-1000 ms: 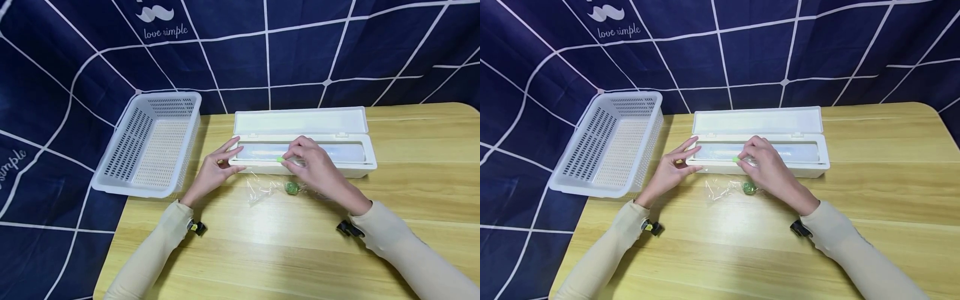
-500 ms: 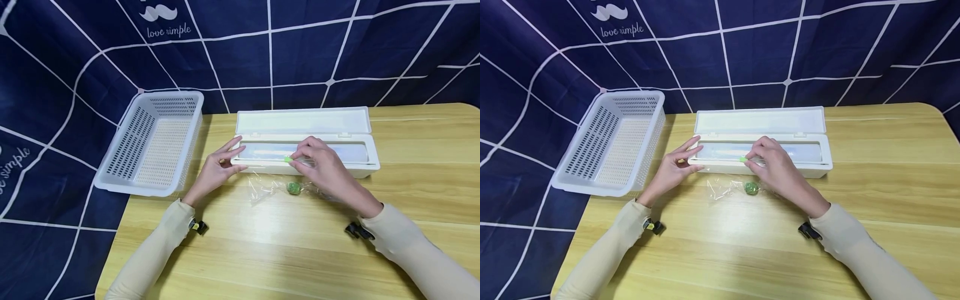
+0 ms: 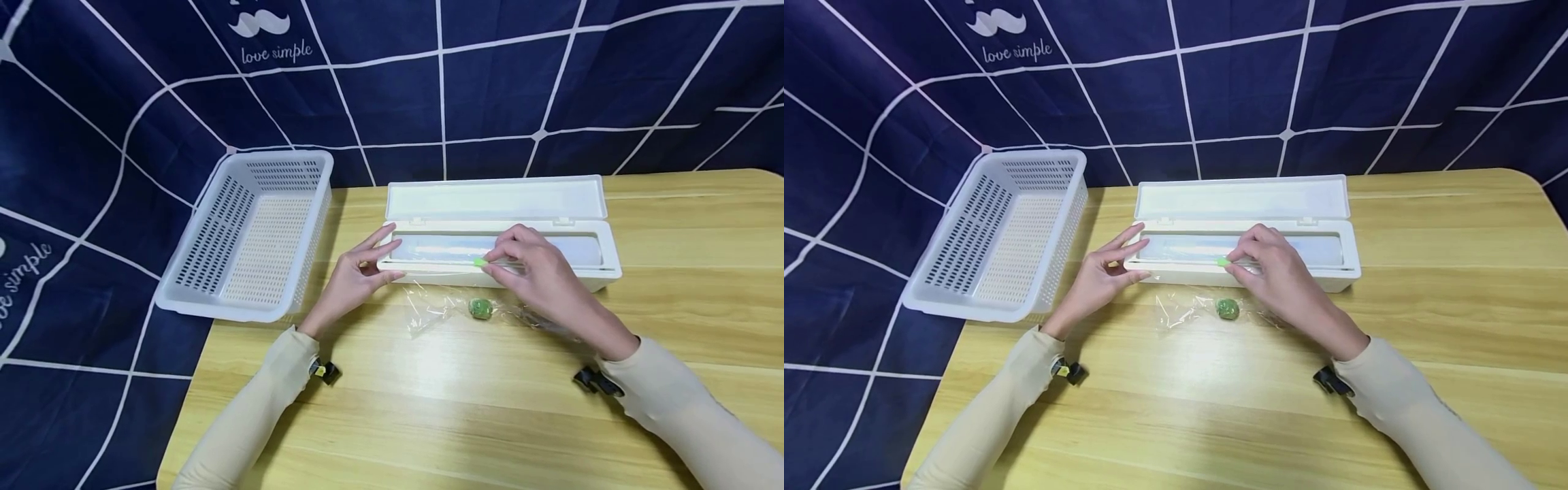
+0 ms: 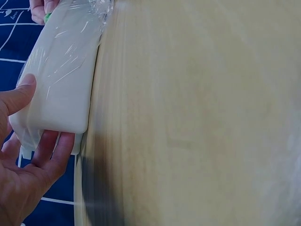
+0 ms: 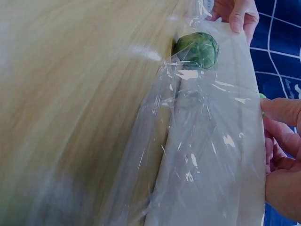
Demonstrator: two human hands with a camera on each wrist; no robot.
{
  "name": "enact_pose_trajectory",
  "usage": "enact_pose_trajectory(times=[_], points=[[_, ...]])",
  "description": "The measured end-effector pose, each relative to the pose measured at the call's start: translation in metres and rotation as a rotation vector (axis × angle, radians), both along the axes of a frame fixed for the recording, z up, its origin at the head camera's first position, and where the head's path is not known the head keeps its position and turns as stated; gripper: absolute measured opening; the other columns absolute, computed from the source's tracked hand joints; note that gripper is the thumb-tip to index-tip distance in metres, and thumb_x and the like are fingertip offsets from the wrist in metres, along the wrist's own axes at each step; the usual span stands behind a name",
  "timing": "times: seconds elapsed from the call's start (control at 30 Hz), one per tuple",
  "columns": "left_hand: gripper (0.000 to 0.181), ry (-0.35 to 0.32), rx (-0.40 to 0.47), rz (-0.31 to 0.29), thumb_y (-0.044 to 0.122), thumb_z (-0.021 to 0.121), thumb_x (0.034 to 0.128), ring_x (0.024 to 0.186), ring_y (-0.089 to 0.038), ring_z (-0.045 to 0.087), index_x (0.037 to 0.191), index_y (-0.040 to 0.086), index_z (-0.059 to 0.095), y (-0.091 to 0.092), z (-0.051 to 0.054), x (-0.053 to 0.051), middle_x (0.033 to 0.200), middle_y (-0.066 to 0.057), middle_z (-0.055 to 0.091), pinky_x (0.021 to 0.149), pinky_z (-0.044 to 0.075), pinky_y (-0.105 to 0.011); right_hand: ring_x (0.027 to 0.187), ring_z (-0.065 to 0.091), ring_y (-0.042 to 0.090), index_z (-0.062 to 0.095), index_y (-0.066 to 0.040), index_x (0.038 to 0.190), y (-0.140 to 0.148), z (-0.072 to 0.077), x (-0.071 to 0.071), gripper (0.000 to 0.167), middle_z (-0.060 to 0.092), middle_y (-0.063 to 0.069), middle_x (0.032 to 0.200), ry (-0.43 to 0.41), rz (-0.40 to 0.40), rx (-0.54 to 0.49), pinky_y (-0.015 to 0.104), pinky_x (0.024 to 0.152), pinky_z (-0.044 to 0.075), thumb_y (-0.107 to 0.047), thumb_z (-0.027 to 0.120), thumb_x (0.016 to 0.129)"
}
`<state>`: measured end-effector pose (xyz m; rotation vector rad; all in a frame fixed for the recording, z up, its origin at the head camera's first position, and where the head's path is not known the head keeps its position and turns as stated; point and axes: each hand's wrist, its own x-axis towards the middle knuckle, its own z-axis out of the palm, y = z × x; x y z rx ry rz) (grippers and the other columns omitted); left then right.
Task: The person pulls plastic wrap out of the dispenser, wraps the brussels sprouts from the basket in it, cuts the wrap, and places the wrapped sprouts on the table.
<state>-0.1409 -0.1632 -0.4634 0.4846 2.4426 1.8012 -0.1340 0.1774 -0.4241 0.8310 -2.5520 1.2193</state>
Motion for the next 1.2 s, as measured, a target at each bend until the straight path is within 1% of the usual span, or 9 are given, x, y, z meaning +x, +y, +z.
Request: enact_pose_trajectory(times=[0.23, 0.47, 0.67, 0.83, 1.0, 1.1, 1.2], points=[[0.058, 0.003, -0.002, 0.003, 0.008, 0.089, 0.0930, 0.070, -0.017, 0.048, 0.147, 0.015, 0.069, -0.001, 0.000, 0.001, 0.166, 0.019, 0.047, 0.062, 0.047, -0.020, 0.089, 0.058, 0.015, 0.080, -0.005, 0.097, 0.004, -0.001, -0.002, 0.015, 0.067, 0.002, 0.107, 0.008, 0.004, 0.012, 0.018, 0.073, 0.047, 0.005, 0.088, 0.089], [0.058, 0.001, -0.011, 0.002, 0.007, 0.089, 0.0931, 0.073, -0.018, 0.052, 0.147, 0.013, 0.069, 0.000, 0.000, 0.001, 0.166, 0.019, 0.047, 0.066, 0.052, -0.021, 0.089, 0.059, 0.013, 0.081, -0.007, 0.098, 0.011, -0.001, -0.001, 0.016, 0.068, 0.000, 0.108, 0.009, -0.005, 0.026, 0.018, 0.072, 0.046, 0.003, 0.089, 0.089], [0.058, 0.004, -0.017, -0.001, 0.009, 0.089, 0.0935, 0.072, -0.018, 0.050, 0.147, 0.013, 0.068, 0.000, 0.000, 0.000, 0.166, 0.019, 0.047, 0.065, 0.050, -0.021, 0.090, 0.060, 0.013, 0.082, -0.009, 0.099, 0.016, -0.001, -0.002, 0.017, 0.068, 0.000, 0.109, 0.010, -0.001, 0.033, 0.018, 0.074, 0.046, 0.001, 0.090, 0.089], [0.058, 0.004, -0.023, 0.004, 0.010, 0.089, 0.0934, 0.072, -0.018, 0.051, 0.147, 0.015, 0.068, 0.000, 0.001, 0.000, 0.166, 0.020, 0.047, 0.066, 0.051, -0.021, 0.086, 0.059, 0.012, 0.082, -0.009, 0.099, 0.018, -0.001, -0.004, 0.017, 0.068, -0.001, 0.109, 0.012, 0.009, 0.033, 0.016, 0.071, 0.046, 0.002, 0.090, 0.088], [0.057, 0.001, -0.009, 0.009, 0.008, 0.089, 0.0929, 0.071, -0.019, 0.049, 0.146, 0.015, 0.070, 0.000, 0.001, -0.002, 0.165, 0.018, 0.048, 0.064, 0.049, -0.021, 0.084, 0.058, 0.013, 0.082, -0.008, 0.100, 0.021, -0.001, -0.005, 0.018, 0.067, -0.002, 0.110, 0.008, 0.007, 0.034, 0.016, 0.069, 0.046, 0.002, 0.090, 0.088], [0.057, -0.007, -0.003, 0.003, 0.009, 0.089, 0.0930, 0.073, -0.018, 0.051, 0.146, 0.015, 0.070, 0.001, 0.000, -0.001, 0.165, 0.019, 0.049, 0.064, 0.049, -0.020, 0.086, 0.060, 0.012, 0.082, -0.009, 0.099, 0.023, -0.001, -0.004, 0.019, 0.067, -0.003, 0.111, 0.002, 0.010, 0.029, 0.014, 0.071, 0.047, 0.003, 0.090, 0.087], [0.057, -0.007, -0.005, 0.003, 0.008, 0.089, 0.0930, 0.072, -0.017, 0.050, 0.146, 0.015, 0.070, 0.001, 0.000, 0.000, 0.164, 0.019, 0.049, 0.063, 0.048, -0.020, 0.090, 0.061, 0.012, 0.082, -0.010, 0.098, 0.024, -0.001, -0.003, 0.019, 0.067, -0.004, 0.111, -0.013, 0.011, 0.024, 0.014, 0.074, 0.048, 0.004, 0.089, 0.088]])
